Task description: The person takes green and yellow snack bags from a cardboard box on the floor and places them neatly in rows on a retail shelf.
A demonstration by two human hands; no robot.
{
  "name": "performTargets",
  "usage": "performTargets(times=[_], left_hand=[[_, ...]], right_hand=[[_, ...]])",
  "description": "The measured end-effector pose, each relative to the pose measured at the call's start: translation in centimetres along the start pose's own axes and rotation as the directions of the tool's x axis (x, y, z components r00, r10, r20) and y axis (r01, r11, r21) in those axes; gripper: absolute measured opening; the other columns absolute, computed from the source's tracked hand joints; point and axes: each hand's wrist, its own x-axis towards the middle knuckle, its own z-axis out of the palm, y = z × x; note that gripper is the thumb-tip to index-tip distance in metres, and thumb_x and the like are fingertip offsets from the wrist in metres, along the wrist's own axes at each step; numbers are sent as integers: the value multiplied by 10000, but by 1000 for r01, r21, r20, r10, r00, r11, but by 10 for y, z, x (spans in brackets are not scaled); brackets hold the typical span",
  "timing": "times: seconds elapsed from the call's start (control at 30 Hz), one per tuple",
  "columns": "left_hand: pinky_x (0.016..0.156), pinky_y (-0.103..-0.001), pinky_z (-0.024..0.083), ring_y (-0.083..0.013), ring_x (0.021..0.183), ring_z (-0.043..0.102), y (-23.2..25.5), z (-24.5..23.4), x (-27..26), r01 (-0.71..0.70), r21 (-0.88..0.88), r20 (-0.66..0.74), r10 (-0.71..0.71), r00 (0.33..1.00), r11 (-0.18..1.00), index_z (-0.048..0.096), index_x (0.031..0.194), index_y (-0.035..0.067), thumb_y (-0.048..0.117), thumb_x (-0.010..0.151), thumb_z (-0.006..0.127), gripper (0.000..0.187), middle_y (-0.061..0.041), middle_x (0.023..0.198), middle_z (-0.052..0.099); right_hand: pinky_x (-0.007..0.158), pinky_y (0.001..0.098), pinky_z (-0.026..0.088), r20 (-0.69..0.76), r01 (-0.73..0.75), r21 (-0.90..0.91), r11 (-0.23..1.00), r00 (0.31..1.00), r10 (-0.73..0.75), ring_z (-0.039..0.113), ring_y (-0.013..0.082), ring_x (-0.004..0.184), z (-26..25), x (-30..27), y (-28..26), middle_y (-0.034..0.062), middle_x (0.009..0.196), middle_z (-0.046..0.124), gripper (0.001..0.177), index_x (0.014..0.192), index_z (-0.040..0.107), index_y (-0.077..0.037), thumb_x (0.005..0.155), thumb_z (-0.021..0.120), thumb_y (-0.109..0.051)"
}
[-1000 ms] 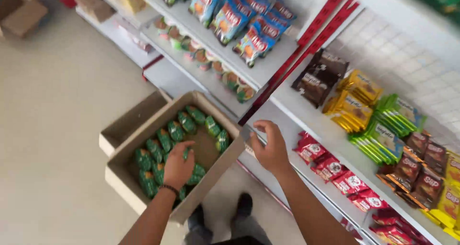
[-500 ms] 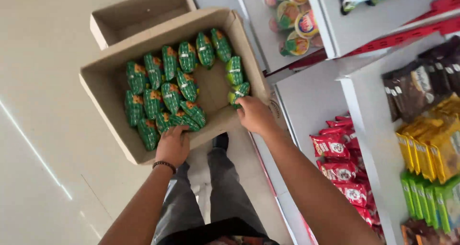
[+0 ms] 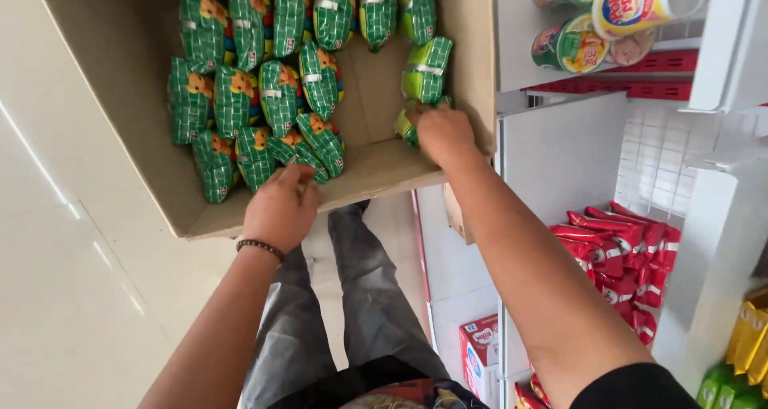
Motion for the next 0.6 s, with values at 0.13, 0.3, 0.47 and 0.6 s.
performTargets(times=[0.13,0.3,0.47,0.6], left_hand=[[934,-464,583,-272,1061,710,2,11,22,-29,-3,118,29,993,1000,668,1215,340,379,953,567,283,26,1114,702],[955,-497,575,-310,1125,681,33,9,32,-129,-72,74,135,988,989,623,1322,272,318,955,603,371,-41,1165,682],[1135,-594,418,-466,1384,470,77,-30,25,-203,-183,77,220,973,962,382,1574,176,361,930,709,746,-213,1454,504],[1158,-529,426,-366,1370,518,86,-50,27,-139,-278,94,171,981,950,399,1553,222,397,881,780,793,-145,1430,557]], right_hand=[[766,450,610,-221,45,-63,997,974,-57,683,356,1027,8,-3,-3,48,1140,747,305,1127,783,-179,852,657,-152],[802,458,588,-190,28,76,997,982,-13,629,316,1039,-24,-3,-14,28,1013,741,249,1065,763,-195,858,687,-312],[881,476,485,-183,89,194,977,982,-53,544,335,1058,-92,-10,-23,67,944,727,281,983,748,-163,932,612,-404],[975,526,480,-61,101,418,903,995,-83,551,413,1135,-139,-26,-25,165,1042,712,402,1024,714,-90,966,607,-472]])
